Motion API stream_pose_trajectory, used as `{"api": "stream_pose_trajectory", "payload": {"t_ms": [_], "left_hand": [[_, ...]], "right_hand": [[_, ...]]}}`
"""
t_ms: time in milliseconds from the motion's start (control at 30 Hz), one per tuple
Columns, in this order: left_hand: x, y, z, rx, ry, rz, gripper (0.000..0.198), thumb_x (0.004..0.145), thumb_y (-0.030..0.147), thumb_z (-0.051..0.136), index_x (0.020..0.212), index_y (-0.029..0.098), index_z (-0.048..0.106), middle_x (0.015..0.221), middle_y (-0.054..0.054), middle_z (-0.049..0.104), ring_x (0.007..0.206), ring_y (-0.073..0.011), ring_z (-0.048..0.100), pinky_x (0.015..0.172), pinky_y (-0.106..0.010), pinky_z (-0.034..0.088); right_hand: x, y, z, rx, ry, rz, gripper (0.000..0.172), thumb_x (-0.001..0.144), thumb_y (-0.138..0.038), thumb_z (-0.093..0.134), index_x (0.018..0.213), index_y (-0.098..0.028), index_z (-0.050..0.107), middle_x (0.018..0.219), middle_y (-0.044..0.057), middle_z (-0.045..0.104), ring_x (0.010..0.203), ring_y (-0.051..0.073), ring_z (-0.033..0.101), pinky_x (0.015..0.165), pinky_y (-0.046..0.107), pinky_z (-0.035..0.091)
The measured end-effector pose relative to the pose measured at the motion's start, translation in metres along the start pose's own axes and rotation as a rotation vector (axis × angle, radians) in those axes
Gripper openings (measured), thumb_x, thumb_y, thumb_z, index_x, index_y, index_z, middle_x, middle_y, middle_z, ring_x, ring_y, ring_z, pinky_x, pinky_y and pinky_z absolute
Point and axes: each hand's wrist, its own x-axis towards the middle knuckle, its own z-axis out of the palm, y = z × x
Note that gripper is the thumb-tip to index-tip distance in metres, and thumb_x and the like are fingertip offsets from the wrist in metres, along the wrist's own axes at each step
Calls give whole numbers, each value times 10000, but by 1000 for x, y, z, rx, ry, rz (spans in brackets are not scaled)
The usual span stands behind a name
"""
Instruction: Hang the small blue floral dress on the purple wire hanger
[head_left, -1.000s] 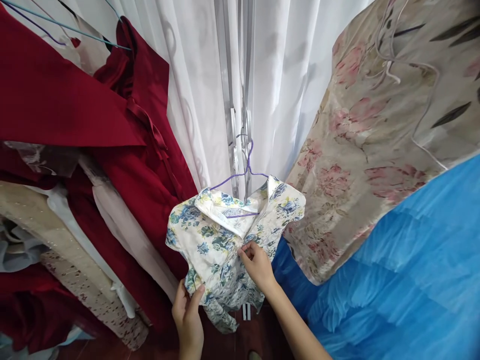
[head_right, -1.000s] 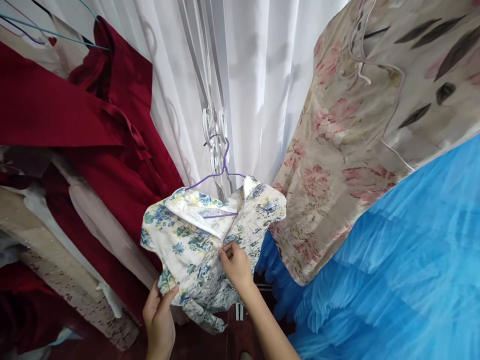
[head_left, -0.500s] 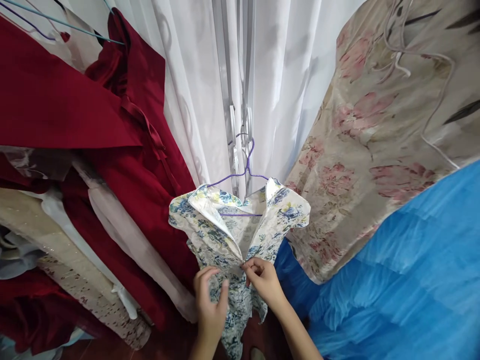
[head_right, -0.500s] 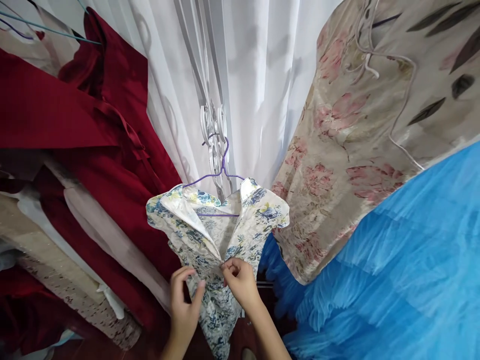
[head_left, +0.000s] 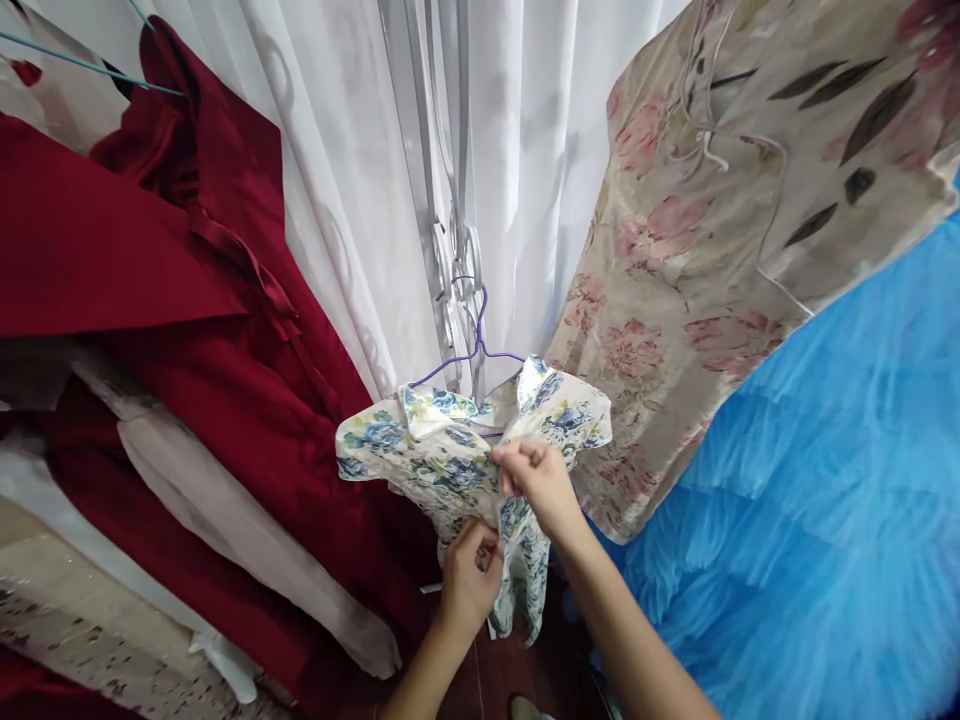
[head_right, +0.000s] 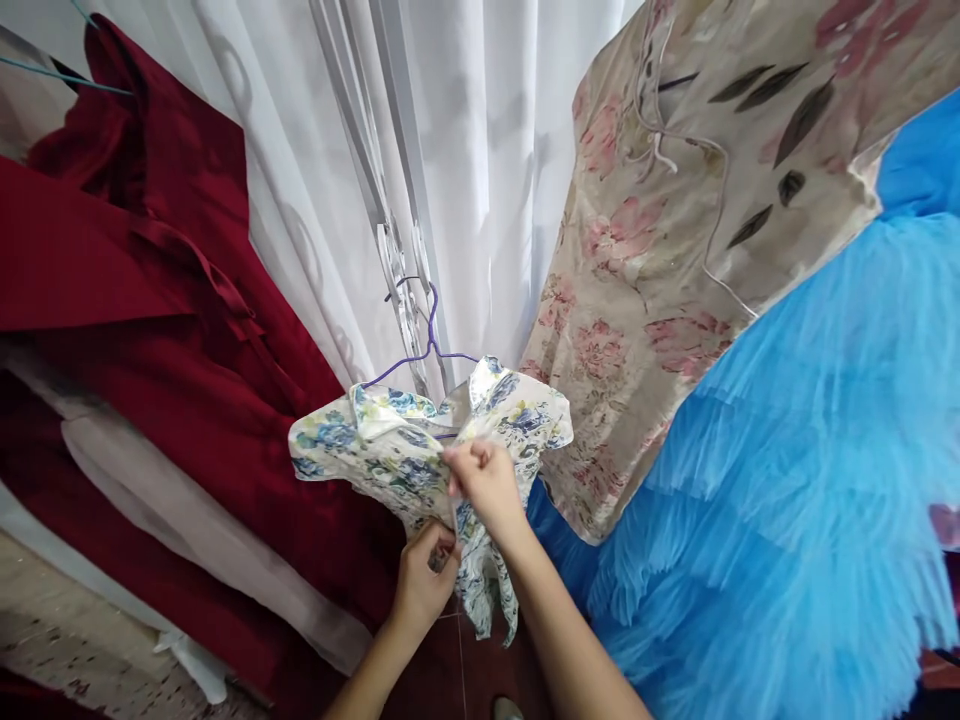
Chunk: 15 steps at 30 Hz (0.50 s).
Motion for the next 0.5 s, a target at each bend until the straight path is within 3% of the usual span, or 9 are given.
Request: {"api": "stream_pose_trajectory", "payload": {"t_ms": [167, 233, 300, 400, 500], "left_hand": [[3, 5, 0, 147, -169, 10, 121, 824, 105, 535, 750, 201, 546, 811, -45, 612, 734, -184, 605, 694, -293, 464], [7, 8, -9, 208, -280, 3, 108, 809, 102, 567, 757, 196, 580, 818, -52, 638, 744, -199, 616, 697, -306, 468], [18, 16, -25, 185, -314, 33, 66, 814, 129, 617, 801, 194, 617, 828, -52, 660, 774, -212, 632, 725, -318, 481], [52, 43, -61, 3, -158, 161, 223, 891, 187, 614, 1113, 195, 623, 899, -49, 688, 830, -197, 656, 787, -308, 503], [98, 82, -93, -39, 122, 310, 362, 967, 228, 543, 1327, 196, 548, 858, -29, 670, 790, -172, 641, 776, -290, 501]], "right_hand": [[36, -64, 21, 104, 53, -188, 238, 790, -361, 699, 684, -151, 661, 435, -41, 563, 379, 78, 382, 401, 210, 296], [37, -70, 25, 135, 78, -237, 228, 809, -364, 693, 732, -151, 669, 435, -50, 557, 382, 77, 388, 408, 207, 302], [32, -67, 25, 139, 65, -249, 220, 827, -367, 688, 765, -156, 672, 431, -54, 558, 382, 77, 394, 416, 206, 304], [22, -59, 21, 143, 44, -224, 194, 828, -350, 686, 778, -163, 666, 423, -62, 544, 380, 76, 396, 421, 206, 295], [13, -57, 16, 125, 27, -237, 183, 837, -334, 671, 759, -171, 642, 436, -66, 530, 393, 77, 398, 431, 209, 294]]}}
